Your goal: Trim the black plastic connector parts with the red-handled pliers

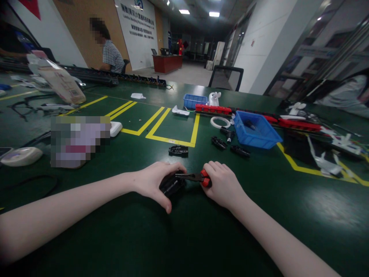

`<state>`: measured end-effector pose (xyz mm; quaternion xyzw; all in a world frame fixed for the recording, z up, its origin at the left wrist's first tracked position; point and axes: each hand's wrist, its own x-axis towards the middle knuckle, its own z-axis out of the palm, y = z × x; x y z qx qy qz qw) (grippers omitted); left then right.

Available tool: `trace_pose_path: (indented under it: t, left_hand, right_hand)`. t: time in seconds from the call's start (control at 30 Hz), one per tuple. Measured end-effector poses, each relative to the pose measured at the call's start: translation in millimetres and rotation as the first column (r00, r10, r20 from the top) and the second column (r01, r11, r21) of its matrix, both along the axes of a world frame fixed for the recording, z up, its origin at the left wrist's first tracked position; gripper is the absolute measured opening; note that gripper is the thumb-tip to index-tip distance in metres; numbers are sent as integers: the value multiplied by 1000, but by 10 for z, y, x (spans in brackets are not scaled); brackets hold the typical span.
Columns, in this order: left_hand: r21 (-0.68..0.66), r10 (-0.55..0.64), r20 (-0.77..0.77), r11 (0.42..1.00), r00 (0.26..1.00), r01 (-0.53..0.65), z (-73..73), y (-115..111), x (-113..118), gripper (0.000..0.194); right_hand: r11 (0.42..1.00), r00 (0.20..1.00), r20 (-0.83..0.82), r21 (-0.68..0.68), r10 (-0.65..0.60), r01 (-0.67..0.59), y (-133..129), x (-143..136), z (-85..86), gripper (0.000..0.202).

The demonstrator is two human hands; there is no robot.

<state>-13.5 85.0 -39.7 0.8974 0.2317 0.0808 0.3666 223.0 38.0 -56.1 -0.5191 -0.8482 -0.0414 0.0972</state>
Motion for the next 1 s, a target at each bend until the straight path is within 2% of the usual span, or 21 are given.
trace_pose_path:
  t: [0.27, 0.43, 0.77, 1.0]
  left_hand:
    - [47, 8, 23, 999, 1000, -9, -48, -13, 11, 67]
    - [87, 24, 24, 996, 999, -26, -60, -38, 25, 68]
    - [35, 11, 30, 999, 999, -12, -17, -8, -6, 65]
    - [131, 1, 52, 991, 999, -7, -62, -23, 19, 70]
  right_hand:
    - [999, 1000, -22, -41, -7, 6, 0, -14, 22, 8]
    - [1000, 999, -32, 9, 12, -12, 20, 16, -13, 8]
    - [993, 996, -16, 89, 83, -82, 38, 69, -59, 9]
    - [997, 997, -43, 58, 57, -55, 40, 73, -51, 8]
